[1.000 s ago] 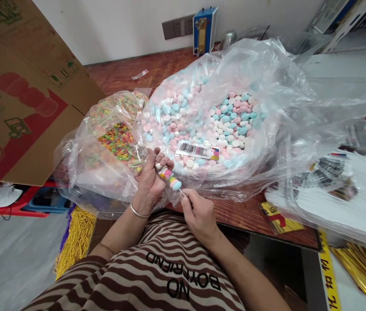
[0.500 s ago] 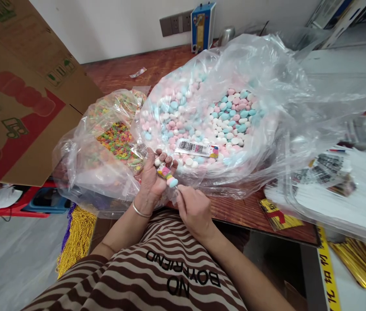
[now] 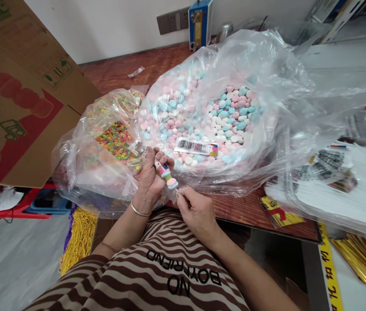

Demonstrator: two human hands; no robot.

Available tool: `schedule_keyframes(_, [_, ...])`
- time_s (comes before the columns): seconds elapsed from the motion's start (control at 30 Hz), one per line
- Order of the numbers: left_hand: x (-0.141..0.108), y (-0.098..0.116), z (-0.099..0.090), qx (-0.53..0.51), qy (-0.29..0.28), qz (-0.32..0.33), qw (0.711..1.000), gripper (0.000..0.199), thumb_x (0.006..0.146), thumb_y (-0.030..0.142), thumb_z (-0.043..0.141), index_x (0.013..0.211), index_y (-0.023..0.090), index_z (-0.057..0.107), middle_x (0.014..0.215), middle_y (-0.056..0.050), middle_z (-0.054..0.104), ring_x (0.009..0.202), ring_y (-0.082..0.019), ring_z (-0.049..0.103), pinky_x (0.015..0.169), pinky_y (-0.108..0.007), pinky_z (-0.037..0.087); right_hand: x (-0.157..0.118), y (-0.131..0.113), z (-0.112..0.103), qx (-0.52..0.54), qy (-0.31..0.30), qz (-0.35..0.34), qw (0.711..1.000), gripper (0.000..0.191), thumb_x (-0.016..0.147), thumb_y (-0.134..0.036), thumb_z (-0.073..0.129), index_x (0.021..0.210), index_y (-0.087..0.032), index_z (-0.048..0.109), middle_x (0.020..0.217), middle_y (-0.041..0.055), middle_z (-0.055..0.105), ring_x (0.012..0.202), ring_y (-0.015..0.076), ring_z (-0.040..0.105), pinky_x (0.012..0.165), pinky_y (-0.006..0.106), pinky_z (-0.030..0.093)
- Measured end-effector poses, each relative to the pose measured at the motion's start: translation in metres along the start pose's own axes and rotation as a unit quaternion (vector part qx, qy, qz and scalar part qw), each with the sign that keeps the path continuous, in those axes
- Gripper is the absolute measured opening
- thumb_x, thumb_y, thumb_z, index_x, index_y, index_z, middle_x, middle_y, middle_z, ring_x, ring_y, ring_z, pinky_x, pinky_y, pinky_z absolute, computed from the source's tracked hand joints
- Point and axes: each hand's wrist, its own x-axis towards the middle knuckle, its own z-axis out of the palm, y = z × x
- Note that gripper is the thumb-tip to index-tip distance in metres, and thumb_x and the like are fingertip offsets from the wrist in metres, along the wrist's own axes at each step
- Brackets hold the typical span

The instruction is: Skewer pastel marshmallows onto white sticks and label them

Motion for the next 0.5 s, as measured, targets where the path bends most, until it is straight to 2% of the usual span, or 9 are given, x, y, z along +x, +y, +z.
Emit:
schedule_keyframes(0.1, [-0.007,-0.005,0.005,0.007,-0.011,-0.006,1.000,0.025,0.087,0.036,0.076,0.082,0.019,0.058,0.064,0.008,0.044,0.053,-0.004,0.048,0.067,-0.020,0.052,0.003,0.004,0.003,-0.153,0.047,-0.126,0.979,0.024,0.099,-0.020,0.051,0.080,-0.020,0.066,0.064,0.0004,0.064,0.057,0.0131,0.054,0.060,0.029,0.036])
schedule_keyframes(0.17, [-0.015,-0.014,0.008,0.019,-0.022,-0.023,0.999,0.026,0.087,0.037,0.076,0.082,0.019,0.058,0.063,0.008,0.043,0.052,-0.004,0.047,0.067,-0.020,0.052,0.007,0.006,0.006,-0.212,0.076,-0.171,0.959,0.022,0.100,-0.019,0.052,0.084,-0.018,0.067,0.062,0.0016,0.063,0.057,0.0143,0.054,0.060,0.031,0.035])
schedule_keyframes(0.23, [-0.021,-0.023,0.008,0.034,-0.032,-0.046,0.998,0.028,0.087,0.039,0.076,0.080,0.019,0.057,0.061,0.008,0.044,0.052,-0.005,0.047,0.070,-0.022,0.054,0.012,0.008,0.008,-0.215,0.091,-0.158,0.959,0.020,0.101,-0.021,0.051,0.089,-0.018,0.067,0.064,0.0027,0.065,0.058,0.0149,0.056,0.061,0.031,0.037])
schedule_keyframes(0.33, [-0.022,-0.029,0.005,0.050,-0.030,-0.062,0.996,0.028,0.084,0.040,0.078,0.084,0.017,0.061,0.067,0.004,0.054,0.061,-0.008,0.057,0.076,-0.026,0.056,0.017,0.009,0.009,-0.130,0.086,-0.076,0.985,0.020,0.103,-0.026,0.048,0.094,-0.019,0.065,0.074,0.0025,0.070,0.063,0.0141,0.061,0.063,0.027,0.042])
schedule_keyframes(0.43, [-0.012,-0.020,0.003,0.049,0.001,-0.032,0.998,0.023,0.086,0.034,0.077,0.097,0.016,0.066,0.083,0.000,0.066,0.074,-0.010,0.066,0.082,-0.027,0.056,0.016,0.009,0.007,-0.065,0.073,-0.030,0.995,0.018,0.103,-0.029,0.048,0.098,-0.021,0.064,0.078,0.0003,0.071,0.064,0.0135,0.063,0.063,0.025,0.045])
schedule_keyframes(0.5, [-0.004,-0.010,0.003,0.048,0.020,-0.002,0.999,0.015,0.089,0.026,0.074,0.099,0.017,0.067,0.081,0.002,0.065,0.070,-0.007,0.064,0.083,-0.025,0.055,0.013,0.010,0.007,-0.075,0.073,-0.045,0.994,0.017,0.103,-0.028,0.048,0.105,-0.021,0.064,0.085,0.0023,0.074,0.069,0.0150,0.066,0.065,0.026,0.046])
